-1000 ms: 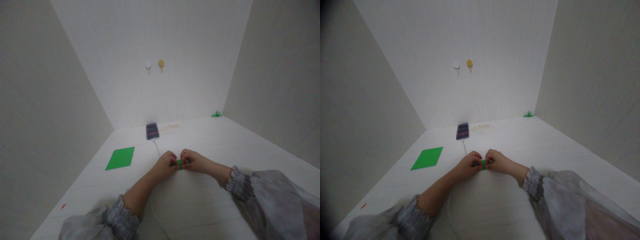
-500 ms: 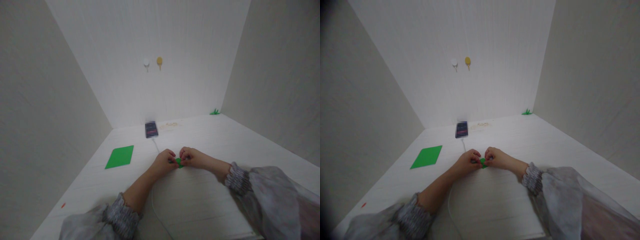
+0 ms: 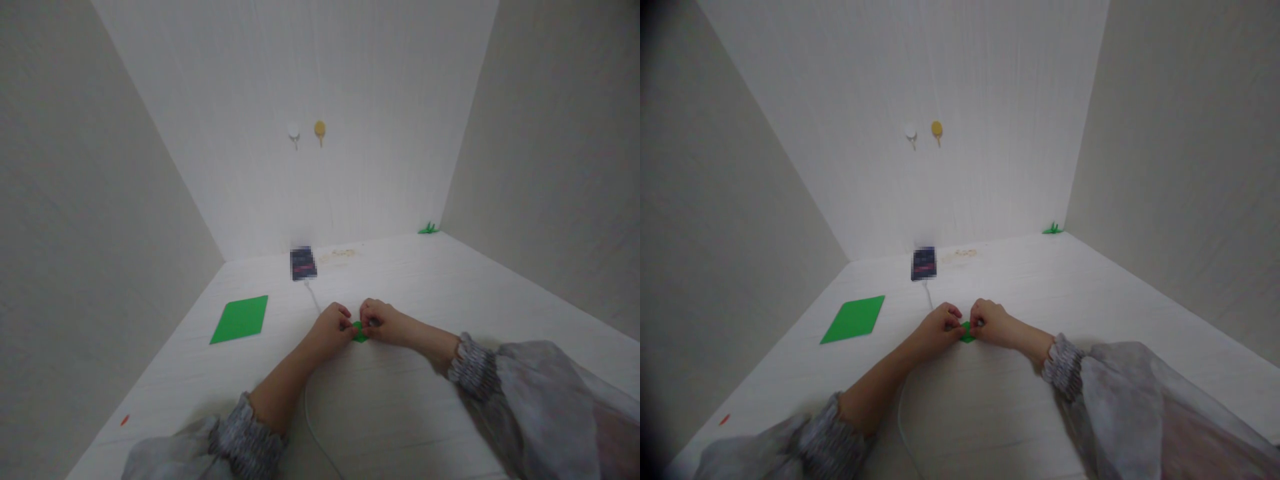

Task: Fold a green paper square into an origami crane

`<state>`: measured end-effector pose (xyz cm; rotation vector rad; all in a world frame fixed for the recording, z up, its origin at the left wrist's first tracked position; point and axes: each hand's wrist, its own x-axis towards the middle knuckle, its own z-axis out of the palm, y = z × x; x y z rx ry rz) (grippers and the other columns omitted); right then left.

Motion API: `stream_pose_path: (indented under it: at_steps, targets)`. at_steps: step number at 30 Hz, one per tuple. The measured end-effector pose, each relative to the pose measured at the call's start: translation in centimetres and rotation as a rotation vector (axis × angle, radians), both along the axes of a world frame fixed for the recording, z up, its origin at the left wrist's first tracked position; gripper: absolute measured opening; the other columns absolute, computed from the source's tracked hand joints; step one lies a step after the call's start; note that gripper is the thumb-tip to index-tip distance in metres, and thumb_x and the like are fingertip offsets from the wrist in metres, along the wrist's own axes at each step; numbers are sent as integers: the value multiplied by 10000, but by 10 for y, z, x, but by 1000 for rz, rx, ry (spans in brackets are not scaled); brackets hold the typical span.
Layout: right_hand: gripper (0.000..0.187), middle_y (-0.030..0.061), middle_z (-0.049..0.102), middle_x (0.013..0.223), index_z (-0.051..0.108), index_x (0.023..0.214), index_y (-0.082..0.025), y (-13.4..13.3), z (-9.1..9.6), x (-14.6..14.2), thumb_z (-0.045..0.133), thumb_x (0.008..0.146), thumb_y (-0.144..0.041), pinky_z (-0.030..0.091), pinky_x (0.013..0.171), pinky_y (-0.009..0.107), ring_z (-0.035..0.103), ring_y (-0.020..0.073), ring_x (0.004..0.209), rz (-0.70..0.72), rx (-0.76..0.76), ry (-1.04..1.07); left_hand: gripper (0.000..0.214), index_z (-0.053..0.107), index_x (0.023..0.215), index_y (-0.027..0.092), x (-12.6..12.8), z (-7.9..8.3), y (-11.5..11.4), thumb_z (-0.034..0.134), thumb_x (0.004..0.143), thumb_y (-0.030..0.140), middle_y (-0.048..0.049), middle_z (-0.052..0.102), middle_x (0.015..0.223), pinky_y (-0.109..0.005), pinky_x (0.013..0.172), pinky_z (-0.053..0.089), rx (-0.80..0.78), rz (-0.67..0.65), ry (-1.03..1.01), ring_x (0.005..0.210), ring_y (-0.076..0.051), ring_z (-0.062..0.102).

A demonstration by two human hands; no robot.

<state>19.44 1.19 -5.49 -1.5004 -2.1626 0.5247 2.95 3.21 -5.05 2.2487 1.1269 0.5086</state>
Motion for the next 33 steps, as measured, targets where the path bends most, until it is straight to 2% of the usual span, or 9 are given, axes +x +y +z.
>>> stream_pose_path:
  at_steps: [5, 15, 27, 33]
  targets:
    - [40, 42, 569, 784, 583, 617, -162, -1, 2, -1, 611, 639, -145, 372, 652, 261, 491, 165, 750, 7, 5, -78, 149, 614, 578, 134, 3, 2, -1, 540, 686, 205, -50, 502, 951, -223, 679, 399, 6, -1, 38, 748, -107, 492]
    - [25, 48, 569, 814, 591, 646, -170, -1, 5, -1, 615, 646, -176, 366, 652, 256, 499, 177, 772, 11, -18, -152, 86, 603, 578, 130, 5, 1, -1, 562, 651, 151, -43, 499, 905, -225, 727, 413, 9, 9, -2, 780, -110, 491]
    - [93, 45, 566, 853, 548, 618, -171, -2, 0, 0, 626, 606, -123, 372, 708, 281, 506, 184, 829, 12, -2, -79, 102, 571, 556, 118, 4, 1, -2, 558, 646, 164, -46, 487, 905, -221, 677, 410, -21, 2, -39, 737, -103, 480]
    - [94, 50, 576, 864, 554, 583, -167, -1, 3, -3, 630, 603, -116, 375, 729, 287, 511, 190, 851, -40, -36, -82, 82, 581, 578, 117, 3, -1, -2, 546, 643, 153, -49, 503, 900, -229, 683, 414, -4, 6, -66, 751, -113, 490]
